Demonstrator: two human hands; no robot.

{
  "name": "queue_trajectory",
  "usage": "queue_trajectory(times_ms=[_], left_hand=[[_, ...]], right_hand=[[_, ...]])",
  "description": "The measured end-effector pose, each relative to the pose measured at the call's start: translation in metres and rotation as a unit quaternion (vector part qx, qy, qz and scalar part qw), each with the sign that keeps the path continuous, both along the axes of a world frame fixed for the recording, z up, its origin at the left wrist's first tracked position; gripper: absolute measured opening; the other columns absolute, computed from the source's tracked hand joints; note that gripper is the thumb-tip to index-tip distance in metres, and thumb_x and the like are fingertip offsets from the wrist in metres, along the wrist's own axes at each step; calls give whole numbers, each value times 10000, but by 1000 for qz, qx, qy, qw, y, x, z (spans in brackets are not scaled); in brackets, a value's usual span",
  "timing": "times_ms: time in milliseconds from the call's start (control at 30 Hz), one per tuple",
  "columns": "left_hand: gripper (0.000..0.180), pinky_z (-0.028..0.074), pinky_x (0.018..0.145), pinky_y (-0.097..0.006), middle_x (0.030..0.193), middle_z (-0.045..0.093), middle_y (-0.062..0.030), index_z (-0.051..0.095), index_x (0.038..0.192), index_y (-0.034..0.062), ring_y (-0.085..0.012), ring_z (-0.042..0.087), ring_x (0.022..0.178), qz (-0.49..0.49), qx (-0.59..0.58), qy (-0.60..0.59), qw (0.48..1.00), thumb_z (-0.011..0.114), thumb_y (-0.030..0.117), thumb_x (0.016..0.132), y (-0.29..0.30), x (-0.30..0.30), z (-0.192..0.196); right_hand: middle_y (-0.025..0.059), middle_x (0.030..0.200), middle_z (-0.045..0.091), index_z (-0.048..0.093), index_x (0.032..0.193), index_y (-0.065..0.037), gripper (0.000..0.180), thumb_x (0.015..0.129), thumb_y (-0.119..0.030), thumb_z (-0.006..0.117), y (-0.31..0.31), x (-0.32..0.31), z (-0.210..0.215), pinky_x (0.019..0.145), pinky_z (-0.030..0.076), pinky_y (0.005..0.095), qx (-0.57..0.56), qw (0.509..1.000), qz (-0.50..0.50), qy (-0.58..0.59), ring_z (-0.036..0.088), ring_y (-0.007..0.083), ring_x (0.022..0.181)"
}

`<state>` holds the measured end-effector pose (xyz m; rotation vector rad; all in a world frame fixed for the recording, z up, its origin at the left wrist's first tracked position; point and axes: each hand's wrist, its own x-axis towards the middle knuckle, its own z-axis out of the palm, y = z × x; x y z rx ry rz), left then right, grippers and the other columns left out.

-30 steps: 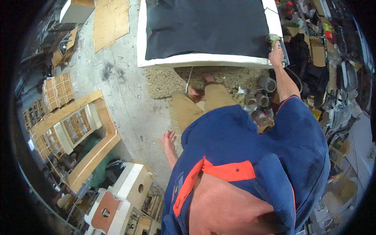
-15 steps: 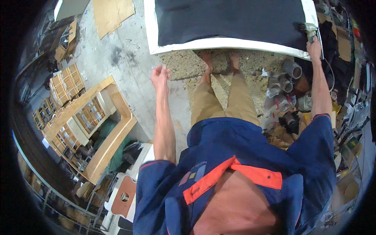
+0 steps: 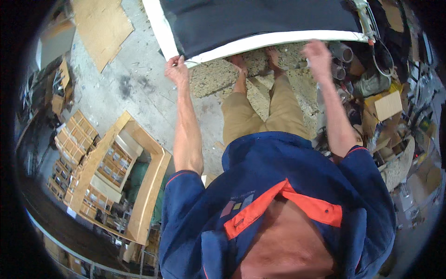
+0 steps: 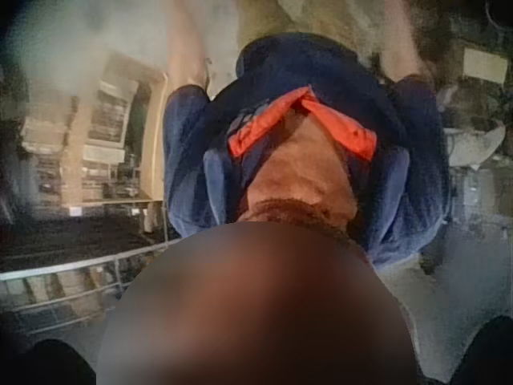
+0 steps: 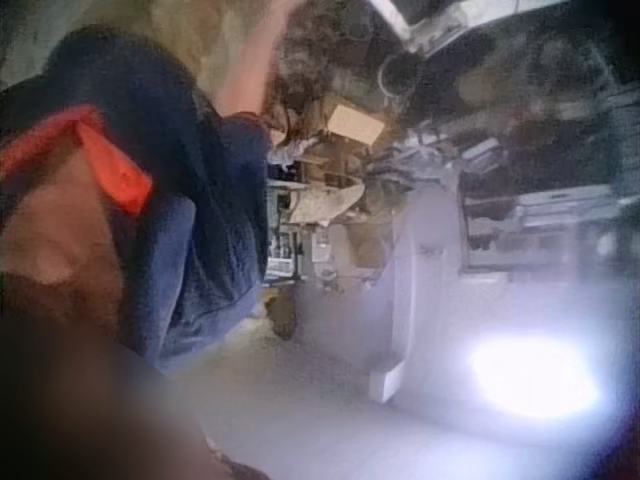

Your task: The person staples black fabric onto a white wooden furniture frame using a pneumatic staple gun. They trim excess fabric with scissors, then continue to fold and staple the fabric along the edges to secure it.

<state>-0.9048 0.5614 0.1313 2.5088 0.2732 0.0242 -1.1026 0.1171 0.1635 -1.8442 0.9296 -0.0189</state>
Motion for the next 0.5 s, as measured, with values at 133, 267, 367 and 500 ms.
queue_trajectory(times_ms=[133, 267, 367, 500], left_hand=[[138, 468, 514, -268, 827, 687, -61, 735, 1018, 24, -119, 648, 644, 41, -117, 132, 983, 781, 79, 899, 15, 1, 17], [97, 469, 503, -272, 825, 682, -67, 665, 1040, 54, -134, 644, 638, 104, -464, 146, 867, 722, 72, 964, 29, 5, 26], [102, 475, 508, -279, 838, 679, -70, 639, 1028, 44, -144, 637, 632, 120, -528, 228, 809, 720, 71, 970, 40, 3, 27], [146, 536, 662, -321, 927, 725, -131, 616, 1081, 36, -229, 713, 824, 111, -545, 257, 790, 711, 59, 972, 45, -1, 22]], right_hand=[[117, 967, 731, 612, 1303, 72, 366, 956, -37, 639, 135, 3, 17, 719, 593, 318, 248, 967, -20, 44, 713, 169, 797], [147, 1010, 722, 609, 1284, 57, 350, 986, -114, 679, 206, 34, 33, 739, 596, 313, 417, 906, -39, 57, 709, 185, 849], [136, 978, 715, 624, 1229, 51, 328, 990, -163, 694, 232, 67, 31, 719, 600, 330, 517, 849, -107, 39, 704, 194, 823], [129, 954, 706, 638, 1134, 41, 323, 972, -221, 735, 252, 109, 16, 691, 602, 344, 568, 807, -151, 55, 699, 205, 797]])
